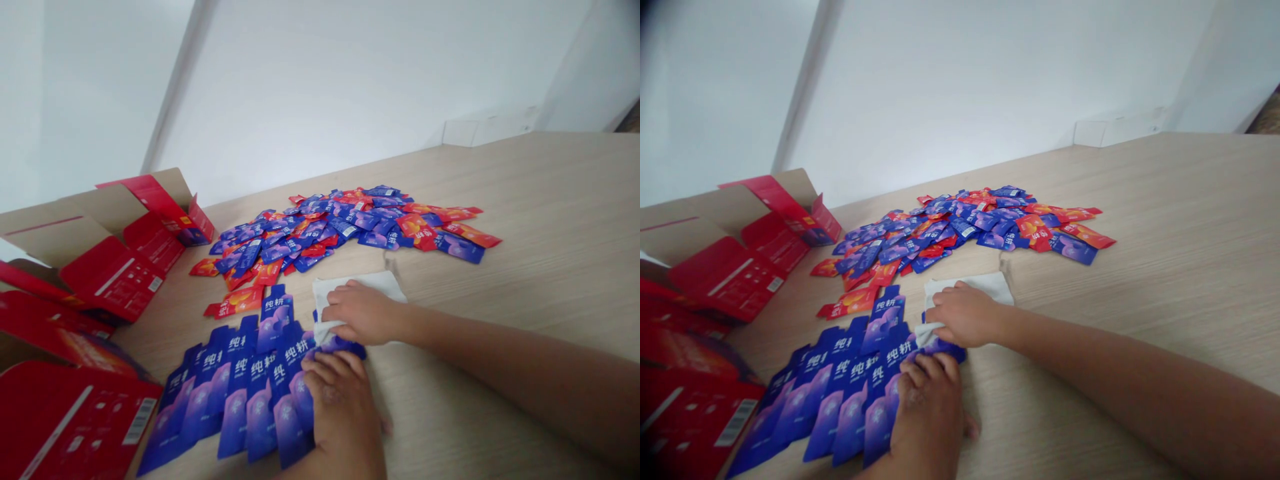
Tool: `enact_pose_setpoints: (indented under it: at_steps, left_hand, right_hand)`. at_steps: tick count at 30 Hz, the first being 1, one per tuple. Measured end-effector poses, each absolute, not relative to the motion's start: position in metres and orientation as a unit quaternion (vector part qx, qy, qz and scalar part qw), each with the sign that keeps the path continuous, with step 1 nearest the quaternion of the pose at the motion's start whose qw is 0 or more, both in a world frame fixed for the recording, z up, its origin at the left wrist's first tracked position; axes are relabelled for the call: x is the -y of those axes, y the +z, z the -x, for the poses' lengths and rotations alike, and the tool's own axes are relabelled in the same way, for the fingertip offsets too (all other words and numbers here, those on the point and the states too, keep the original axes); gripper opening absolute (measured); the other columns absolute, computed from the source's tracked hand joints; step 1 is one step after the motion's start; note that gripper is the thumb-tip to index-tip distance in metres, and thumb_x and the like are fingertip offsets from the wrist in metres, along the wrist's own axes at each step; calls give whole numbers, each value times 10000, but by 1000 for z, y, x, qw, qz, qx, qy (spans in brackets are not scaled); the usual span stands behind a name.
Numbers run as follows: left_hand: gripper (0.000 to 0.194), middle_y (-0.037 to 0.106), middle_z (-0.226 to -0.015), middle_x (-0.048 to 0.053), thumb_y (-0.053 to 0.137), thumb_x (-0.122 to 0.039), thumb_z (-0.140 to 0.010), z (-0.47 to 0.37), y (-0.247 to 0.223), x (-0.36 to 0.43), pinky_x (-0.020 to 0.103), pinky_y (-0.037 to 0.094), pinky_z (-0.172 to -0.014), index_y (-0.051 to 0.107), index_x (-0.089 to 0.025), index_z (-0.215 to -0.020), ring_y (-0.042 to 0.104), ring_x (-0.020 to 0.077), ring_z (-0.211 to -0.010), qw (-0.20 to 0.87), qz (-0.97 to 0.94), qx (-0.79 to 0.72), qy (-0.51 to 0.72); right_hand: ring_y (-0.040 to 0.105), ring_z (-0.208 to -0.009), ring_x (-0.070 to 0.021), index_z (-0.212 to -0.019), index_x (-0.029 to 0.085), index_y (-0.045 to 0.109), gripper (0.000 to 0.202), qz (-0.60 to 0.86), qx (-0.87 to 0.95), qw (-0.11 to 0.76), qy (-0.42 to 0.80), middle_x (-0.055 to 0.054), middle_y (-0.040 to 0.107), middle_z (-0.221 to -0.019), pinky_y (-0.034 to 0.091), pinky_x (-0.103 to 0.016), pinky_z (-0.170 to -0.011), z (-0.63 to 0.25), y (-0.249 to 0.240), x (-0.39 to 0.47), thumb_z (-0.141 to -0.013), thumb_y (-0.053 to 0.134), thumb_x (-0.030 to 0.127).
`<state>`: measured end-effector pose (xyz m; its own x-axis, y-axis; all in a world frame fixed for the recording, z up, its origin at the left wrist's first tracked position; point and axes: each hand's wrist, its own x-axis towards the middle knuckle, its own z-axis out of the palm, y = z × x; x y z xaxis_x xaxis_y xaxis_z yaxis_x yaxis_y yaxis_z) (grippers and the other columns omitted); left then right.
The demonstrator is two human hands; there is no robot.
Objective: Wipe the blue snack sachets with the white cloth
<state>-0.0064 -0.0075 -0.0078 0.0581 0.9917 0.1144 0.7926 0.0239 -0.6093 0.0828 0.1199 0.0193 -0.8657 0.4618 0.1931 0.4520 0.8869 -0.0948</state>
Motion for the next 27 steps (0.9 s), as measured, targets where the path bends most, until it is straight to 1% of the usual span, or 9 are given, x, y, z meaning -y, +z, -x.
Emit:
enact_pose_setpoints:
  at_steps: [5,8,12,15,17,20,23,25,27]
  left_hand:
    - [575,625,-1094,298,660,-413,-650,7,-8,8,489,456,-811,596,-54,-1094,588,431,-1001,256,682,661,180]
    - [630,621,-1103,302,693,-439,-605,7,-7,7,487,451,-819,597,-54,-1094,579,438,-1014,244,683,666,178]
    - [704,623,-1105,294,726,-489,-546,6,-6,6,479,443,-825,604,-64,-1094,573,446,-1021,233,679,673,179]
    - [743,620,-1110,298,750,-486,-510,5,-6,6,472,441,-829,600,-61,-1100,567,450,-1028,233,677,676,176]
    - [724,625,-1104,293,743,-483,-519,5,-8,6,469,440,-830,603,-67,-1095,571,446,-1024,239,675,676,175]
    - [619,631,-1089,291,684,-471,-608,6,-9,6,464,445,-817,611,-71,-1075,584,433,-1008,255,671,675,170]
    - [645,622,-1093,306,692,-471,-592,7,-9,6,471,446,-821,606,-54,-1077,575,444,-1019,246,677,673,167]
    - [679,633,-1080,291,721,-462,-553,7,-7,7,476,445,-831,603,-55,-1084,568,449,-1027,232,682,673,167]
    - [678,648,-1059,269,725,-464,-552,6,-6,6,476,445,-833,606,-62,-1085,569,445,-1028,224,683,674,167]
  right_hand:
    - [527,-877,-222,-959,177,609,201,314,942,114,25,-79,599,-917,322,-347,-761,-92,24,-132,-867,492,313]
    - [513,-889,-223,-998,177,603,226,294,946,136,16,-87,590,-953,319,-355,-774,-89,28,-125,-860,505,326]
    - [513,-888,-226,-973,184,606,212,233,966,111,11,-86,592,-942,325,-360,-774,-81,25,-116,-853,509,330]
    - [526,-879,-226,-951,187,608,197,268,958,102,20,-80,595,-933,333,-354,-763,-84,21,-123,-860,500,324]
    - [531,-873,-224,-945,189,610,201,301,948,101,25,-77,592,-931,336,-349,-758,-89,20,-131,-871,486,330]
    - [525,-876,-224,-952,187,616,210,317,943,97,19,-83,584,-944,335,-353,-767,-95,22,-136,-873,485,332]
    - [512,-878,-226,-943,188,628,214,273,957,100,12,-86,578,-938,333,-359,-772,-91,25,-127,-857,510,344]
    - [506,-868,-222,-943,197,634,215,220,970,101,14,-80,577,-919,333,-358,-768,-86,27,-118,-850,519,353]
    - [504,-858,-216,-950,208,635,208,186,977,102,16,-71,575,-906,331,-355,-766,-82,27,-113,-850,520,351]
